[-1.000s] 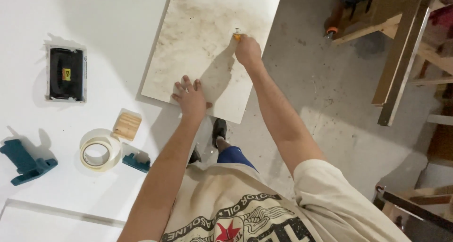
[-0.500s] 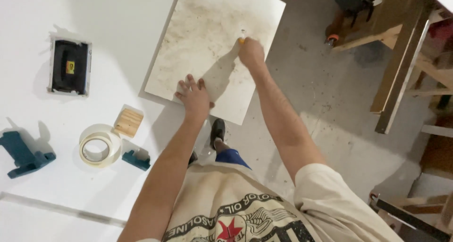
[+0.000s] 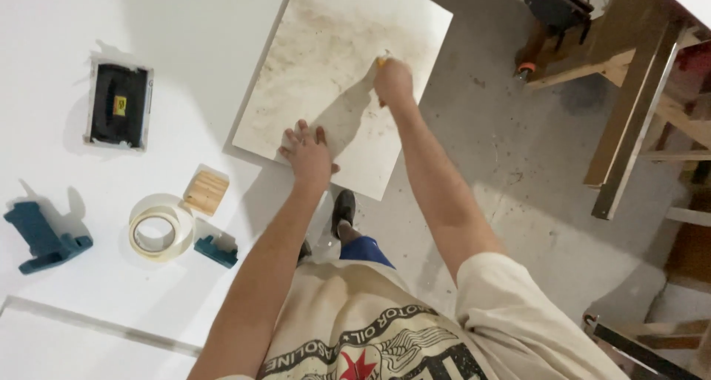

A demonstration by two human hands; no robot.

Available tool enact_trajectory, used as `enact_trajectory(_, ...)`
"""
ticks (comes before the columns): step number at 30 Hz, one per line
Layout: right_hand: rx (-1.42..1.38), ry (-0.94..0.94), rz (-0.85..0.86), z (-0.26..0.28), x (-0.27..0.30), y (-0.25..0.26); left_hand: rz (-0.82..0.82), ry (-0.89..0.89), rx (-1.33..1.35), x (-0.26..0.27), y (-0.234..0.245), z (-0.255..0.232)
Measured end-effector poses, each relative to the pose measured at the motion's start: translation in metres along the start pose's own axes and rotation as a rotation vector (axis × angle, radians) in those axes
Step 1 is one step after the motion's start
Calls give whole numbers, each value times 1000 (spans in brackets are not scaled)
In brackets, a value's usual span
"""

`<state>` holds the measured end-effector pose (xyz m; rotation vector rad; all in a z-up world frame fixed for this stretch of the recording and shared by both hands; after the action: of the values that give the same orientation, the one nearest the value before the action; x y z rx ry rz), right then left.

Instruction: The person scrapes a white board with a utility knife, then uses a sanding block on its edges. They move the board to another table, apply a wooden edge strip, and use an iron to press it down. The person then applies a white edge strip, irons it, and uses a wooden block and a clamp to secure the edge.

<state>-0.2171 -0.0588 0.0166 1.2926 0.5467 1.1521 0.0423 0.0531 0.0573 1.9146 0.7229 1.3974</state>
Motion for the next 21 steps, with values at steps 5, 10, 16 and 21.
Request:
enact_trajectory(5, -301, -128, 130, 49, 78, -11, 15, 3, -51, -1, -10, 4)
enact_trajectory(10, -362, -195, 51, 9, -20, -8, 30, 11, -68, 2, 1, -1)
enact_trajectory(16, -563, -342, -349, -85, -135, 71, -5, 14, -147, -24, -31, 12)
enact_trajectory(21, -409, -143, 219, 49, 50, 39, 50, 65, -230, -25, -40, 16)
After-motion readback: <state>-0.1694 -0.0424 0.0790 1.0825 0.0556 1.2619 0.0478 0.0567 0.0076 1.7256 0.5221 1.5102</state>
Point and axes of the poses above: each hand's wrist, its own x-axis away from the middle knuckle, its own y-axis out of the back of the hand, z = x × y, the point moved 9 cm from there along -x, towards the middle knuckle, and after that the axes turned 4 degrees about -x, right-handed, at the moved point
